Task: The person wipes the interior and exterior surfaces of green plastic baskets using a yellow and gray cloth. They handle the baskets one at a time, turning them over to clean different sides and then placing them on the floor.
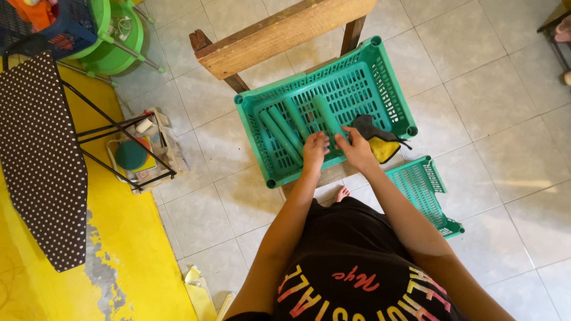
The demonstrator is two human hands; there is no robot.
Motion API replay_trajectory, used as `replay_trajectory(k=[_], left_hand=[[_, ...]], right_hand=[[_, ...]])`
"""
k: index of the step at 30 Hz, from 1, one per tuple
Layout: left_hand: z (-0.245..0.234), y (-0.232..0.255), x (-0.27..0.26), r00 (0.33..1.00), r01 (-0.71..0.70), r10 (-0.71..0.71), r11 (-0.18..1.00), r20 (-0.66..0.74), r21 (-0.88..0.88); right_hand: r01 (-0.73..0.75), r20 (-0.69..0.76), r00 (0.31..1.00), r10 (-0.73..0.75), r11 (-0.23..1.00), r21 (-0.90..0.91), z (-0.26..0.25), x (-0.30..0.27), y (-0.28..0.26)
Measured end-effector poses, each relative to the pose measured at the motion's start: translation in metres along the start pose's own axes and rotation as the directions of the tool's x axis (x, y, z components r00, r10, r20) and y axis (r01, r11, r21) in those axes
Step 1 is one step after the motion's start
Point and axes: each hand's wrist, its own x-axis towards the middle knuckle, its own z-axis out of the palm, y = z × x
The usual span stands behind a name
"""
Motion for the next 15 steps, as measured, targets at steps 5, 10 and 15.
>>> replay_trajectory(k=[5, 10, 15], left_hand=[[-0.004, 0.002, -0.008, 0.992, 0.060, -0.052, 0.995, 0.111, -0.074], [0.000, 0.031, -0.051, 0.966, -0.011, 0.032, 0.996, 0.257, -0.085], [-0.004, 0.059, -0.079, 0.936, -0.236, 0.214, 0.970, 0.280, 0.049]], right_hand=[[-0.114, -0.074, 0.991, 0.110, 0.992, -0.052, 0.018, -0.016, 0.011], [0.071, -0.035, 0.997, -0.066, 0.986, 0.149, 0.028, -0.041, 0.024], [0.035, -0.007, 0.999, -0.035, 0.965, 0.261, 0.032, -0.071, 0.028]])
